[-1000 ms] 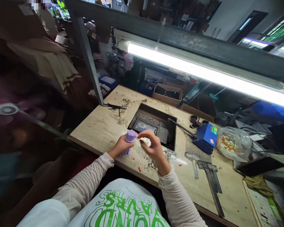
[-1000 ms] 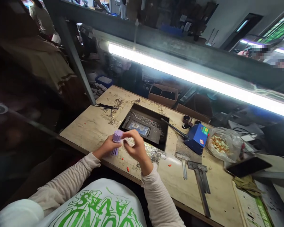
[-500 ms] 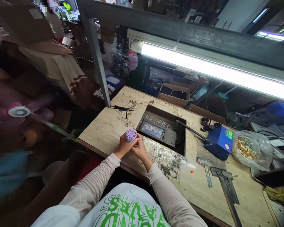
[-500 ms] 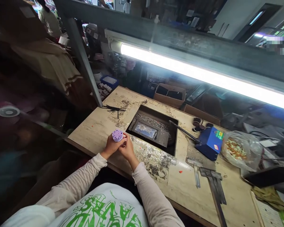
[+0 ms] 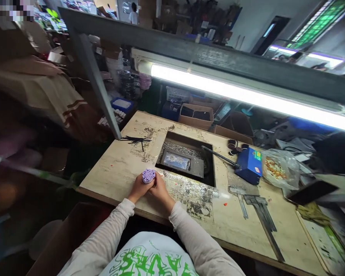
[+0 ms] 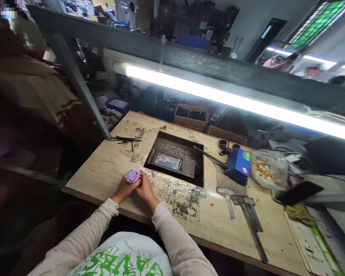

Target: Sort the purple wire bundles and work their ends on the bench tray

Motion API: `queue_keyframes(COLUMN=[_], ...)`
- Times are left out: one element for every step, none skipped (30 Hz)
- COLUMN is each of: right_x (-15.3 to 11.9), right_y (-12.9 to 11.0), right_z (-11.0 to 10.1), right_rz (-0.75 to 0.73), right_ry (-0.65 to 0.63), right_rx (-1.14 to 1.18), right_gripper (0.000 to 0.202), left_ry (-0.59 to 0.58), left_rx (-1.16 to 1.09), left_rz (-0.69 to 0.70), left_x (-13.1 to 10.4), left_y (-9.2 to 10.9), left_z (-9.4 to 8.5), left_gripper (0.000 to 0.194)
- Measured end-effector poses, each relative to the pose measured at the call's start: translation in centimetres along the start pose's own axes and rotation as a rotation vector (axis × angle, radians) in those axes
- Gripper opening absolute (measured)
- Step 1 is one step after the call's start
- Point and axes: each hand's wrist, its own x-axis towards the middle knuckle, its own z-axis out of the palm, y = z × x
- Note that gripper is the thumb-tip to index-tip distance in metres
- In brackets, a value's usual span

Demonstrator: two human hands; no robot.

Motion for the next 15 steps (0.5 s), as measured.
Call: queue_keyframes(right_x=[0.0,0.0,0.0,-0.1,-0.2,-0.5,-1.0,-1.8,-3.0,-4.4,-6.1,-7.7,-9.1,-9.9,-10.0], right_y=[-0.2,-0.4,-0.6,-0.7,-0.7,-0.5,-0.2,0.2,0.7,1.2,1.6,1.9,2.1,2.3,2.4], right_z=[0.1,0.1,-0.1,-0.7,-1.7,-3.1,-5.0,-7.3,-10.0,-12.7,-15.4,-17.9,-20.0,-21.8,-23.1], right_rz=[0.006,0.016,0.031,0.047,0.065,0.083,0.107,0.142,0.194,0.258,0.329,0.402,0.436,0.456,0.476], right_ry=[-0.002,-0.005,-0.01,-0.022,-0.03,-0.025,-0.001,0.047,0.126,0.226,0.335,0.471,0.549,0.621,0.767], right_rx=[-0.02,-0.03,-0.028,-0.022,-0.012,-0.004,-0.005,-0.021,-0.061,-0.117,-0.181,-0.269,-0.313,-0.361,-0.5], right_gripper=[0.078,0.078,0.078,0.077,0.075,0.07,0.063,0.053,0.043,0.034,0.026,0.021,0.017,0.017,0.019], left_ry=[0.011,0.018,0.019,0.014,0.01,0.004,0.01,0.03,0.038,0.042,0.06,0.07,0.09,0.116,0.154], left_rx=[0.008,0.016,0.021,0.024,0.031,0.041,0.058,0.107,0.147,0.169,0.184,0.201,0.218,0.24,0.27], left_rz=[-0.007,-0.013,-0.016,-0.017,-0.018,-0.019,-0.023,-0.035,-0.048,-0.058,-0.066,-0.062,-0.059,-0.062,-0.058], left_x=[0.1,0.1,0.2,0.1,0.1,0.1,0.1,0.3,0.6,1.1,1.6,2.1,2.5,2.7,2.7], left_y=[0.0,0.0,0.1,0.3,0.4,0.5,0.6,0.5,0.4,0.2,-0.1,-0.3,-0.4,-0.4,-0.4], left_z=[0.0,0.0,0.1,0.0,0.0,-0.2,-0.4,-0.8,-1.3,-1.8,-2.4,-3.0,-3.6,-4.2,-4.7], left_gripper=[0.022,0.022,0.023,0.024,0.025,0.027,0.029,0.031,0.034,0.036,0.038,0.039,0.039,0.038,0.037])
